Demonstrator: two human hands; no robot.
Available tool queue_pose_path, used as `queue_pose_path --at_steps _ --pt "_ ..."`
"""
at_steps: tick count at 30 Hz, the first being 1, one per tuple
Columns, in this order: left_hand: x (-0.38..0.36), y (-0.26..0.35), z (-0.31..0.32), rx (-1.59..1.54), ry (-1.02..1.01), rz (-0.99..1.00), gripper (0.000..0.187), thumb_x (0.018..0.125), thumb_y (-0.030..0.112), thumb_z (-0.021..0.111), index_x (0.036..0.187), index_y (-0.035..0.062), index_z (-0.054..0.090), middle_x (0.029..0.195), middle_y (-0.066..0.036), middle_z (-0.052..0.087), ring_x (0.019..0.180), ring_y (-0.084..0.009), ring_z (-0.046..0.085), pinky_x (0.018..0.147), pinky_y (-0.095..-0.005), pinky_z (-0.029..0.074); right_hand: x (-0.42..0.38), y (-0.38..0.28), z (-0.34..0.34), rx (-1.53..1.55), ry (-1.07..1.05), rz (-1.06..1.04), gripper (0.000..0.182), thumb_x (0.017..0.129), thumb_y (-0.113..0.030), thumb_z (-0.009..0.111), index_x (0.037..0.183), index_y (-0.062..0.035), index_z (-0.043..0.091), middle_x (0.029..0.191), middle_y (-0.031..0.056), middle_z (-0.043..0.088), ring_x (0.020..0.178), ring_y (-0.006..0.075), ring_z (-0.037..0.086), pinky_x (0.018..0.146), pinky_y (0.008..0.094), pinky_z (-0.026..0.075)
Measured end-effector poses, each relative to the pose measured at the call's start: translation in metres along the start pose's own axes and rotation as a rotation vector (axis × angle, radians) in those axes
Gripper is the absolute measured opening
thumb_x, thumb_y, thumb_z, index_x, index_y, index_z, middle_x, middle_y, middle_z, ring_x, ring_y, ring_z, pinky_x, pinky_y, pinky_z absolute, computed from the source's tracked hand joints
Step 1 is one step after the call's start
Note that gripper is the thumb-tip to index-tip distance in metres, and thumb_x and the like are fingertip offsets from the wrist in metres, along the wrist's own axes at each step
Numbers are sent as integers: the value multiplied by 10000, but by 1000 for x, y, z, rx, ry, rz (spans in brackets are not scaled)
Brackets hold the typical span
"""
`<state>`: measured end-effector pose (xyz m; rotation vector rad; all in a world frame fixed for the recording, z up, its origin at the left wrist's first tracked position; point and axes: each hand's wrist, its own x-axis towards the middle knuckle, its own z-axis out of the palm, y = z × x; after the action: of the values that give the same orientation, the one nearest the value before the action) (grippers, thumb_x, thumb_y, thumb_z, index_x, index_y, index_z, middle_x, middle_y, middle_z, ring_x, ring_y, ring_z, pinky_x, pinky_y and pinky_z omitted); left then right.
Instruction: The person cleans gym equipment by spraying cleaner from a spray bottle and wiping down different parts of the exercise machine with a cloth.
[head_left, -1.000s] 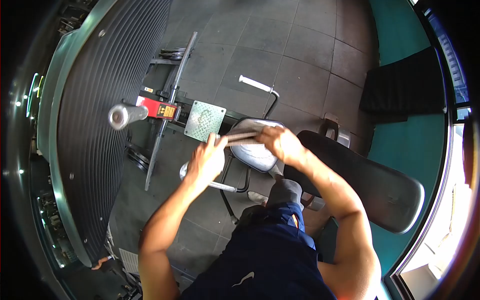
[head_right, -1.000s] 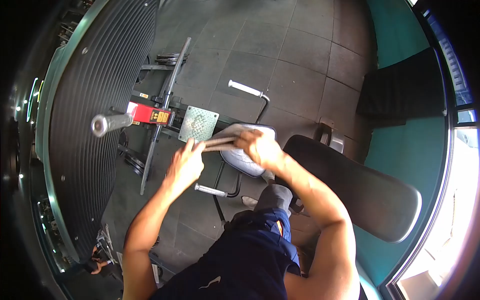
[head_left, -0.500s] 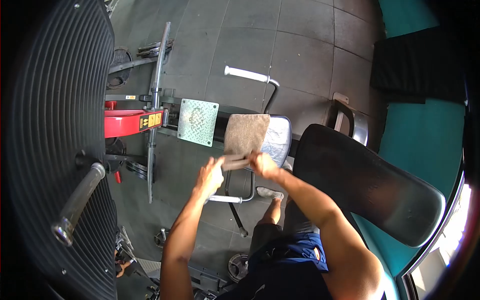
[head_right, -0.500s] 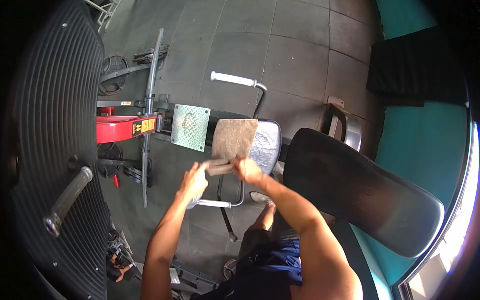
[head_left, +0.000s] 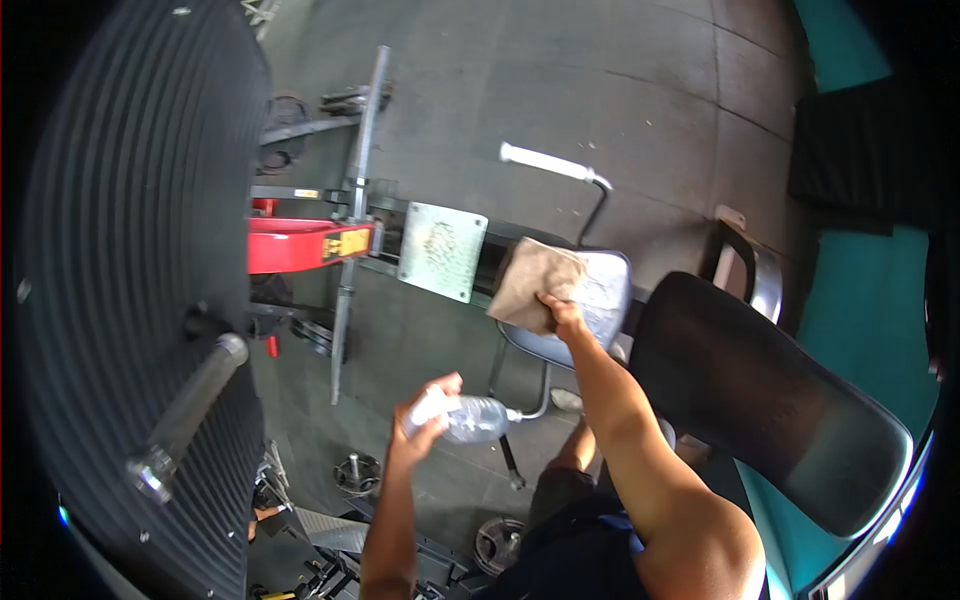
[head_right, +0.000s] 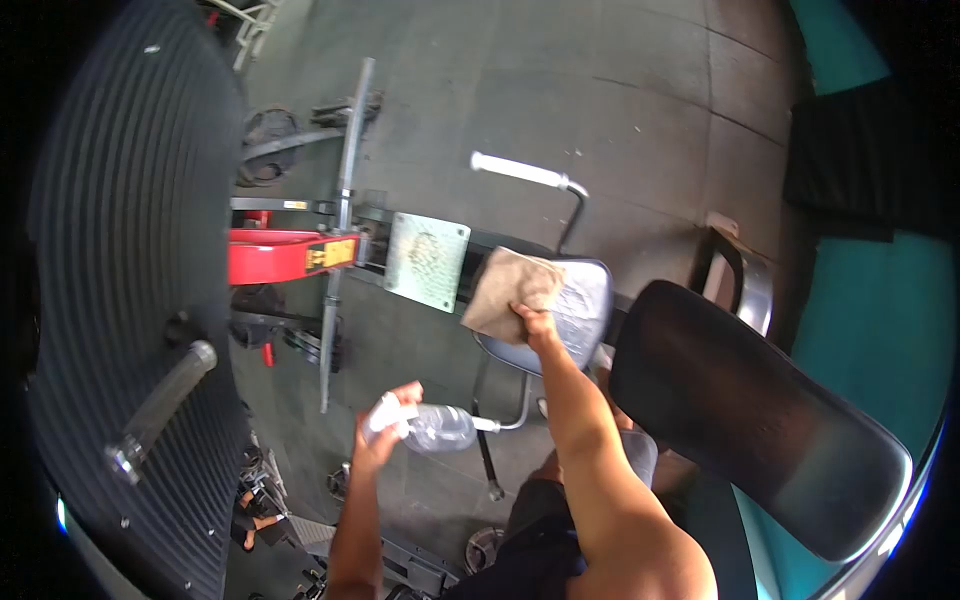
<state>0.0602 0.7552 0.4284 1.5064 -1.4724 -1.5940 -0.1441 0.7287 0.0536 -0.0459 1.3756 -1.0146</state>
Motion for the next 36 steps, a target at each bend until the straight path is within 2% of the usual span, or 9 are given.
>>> queue_pose_path --at_steps 3,14,15,19,23,25,26,29,36 --pt "-40 38 1 169 27 152 331 851 225 612 1032 -45 675 1116 -180 708 966 -207 678 852 -324 526 -54 -84 25 67 -198 42 406 863 -177 742 1198 21 626 1081 126 711 973 229 688 872 358 554" --pt "-165 175 5 431 602 674 268 830 228 599 816 -29 672 876 -208 691 745 -281 695 666 -355 563 -393 -348 202 -182 -1090 -1243 580 825 -325 816 1240 -14 557 1130 80 643 960 197 617 851 358 515" --pt "-169 175 8 367 661 694 269 833 223 599 820 -36 670 872 -203 690 736 -274 693 661 -353 564 -401 -349 229 -27 -1141 -1123 585 810 -320 825 1228 -8 562 1108 93 651 915 199 618 825 368 518" --pt "-194 175 15 230 812 701 285 859 214 599 842 -63 666 859 -180 685 687 -223 679 636 -330 562 -421 -378 285 -228 -1145 -1195 270 865 -166 753 1039 15 655 914 96 708 862 171 668 789 350 533" --pt "-211 167 13 197 820 595 264 884 216 601 881 -37 677 894 -169 689 676 -195 671 607 -305 534 -452 -332 291 201 -462 -1639 221 891 -163 658 993 33 667 927 153 693 908 270 679 862 377 516" --pt "-207 161 15 147 840 615 256 891 221 607 890 -24 680 905 -163 690 674 -190 668 601 -307 528 -482 -367 274 -202 -831 -1039 382 935 -320 616 1082 32 642 1007 143 681 940 265 658 901 375 501" --pt "-205 163 15 152 847 597 201 891 185 611 883 -6 672 881 -148 688 656 -207 663 604 -320 535 -428 -331 297 243 -899 -1377 481 972 -420 560 1147 25 605 1031 110 674 915 248 651 894 352 499" --pt "-188 174 7 326 811 562 138 890 137 606 893 10 659 842 -140 675 633 -244 653 602 -347 535 -388 -346 299 400 -1117 -387 480 991 -400 557 1155 48 607 942 136 711 874 241 680 861 344 512" --pt "-104 207 -35 656 753 791 101 853 70 604 913 -8 627 838 -146 656 777 -333 646 701 -420 535 -391 -368 305 165 -1219 -571 504 1002 -421 526 1213 33 575 1032 143 681 957 250 656 914 360 494"
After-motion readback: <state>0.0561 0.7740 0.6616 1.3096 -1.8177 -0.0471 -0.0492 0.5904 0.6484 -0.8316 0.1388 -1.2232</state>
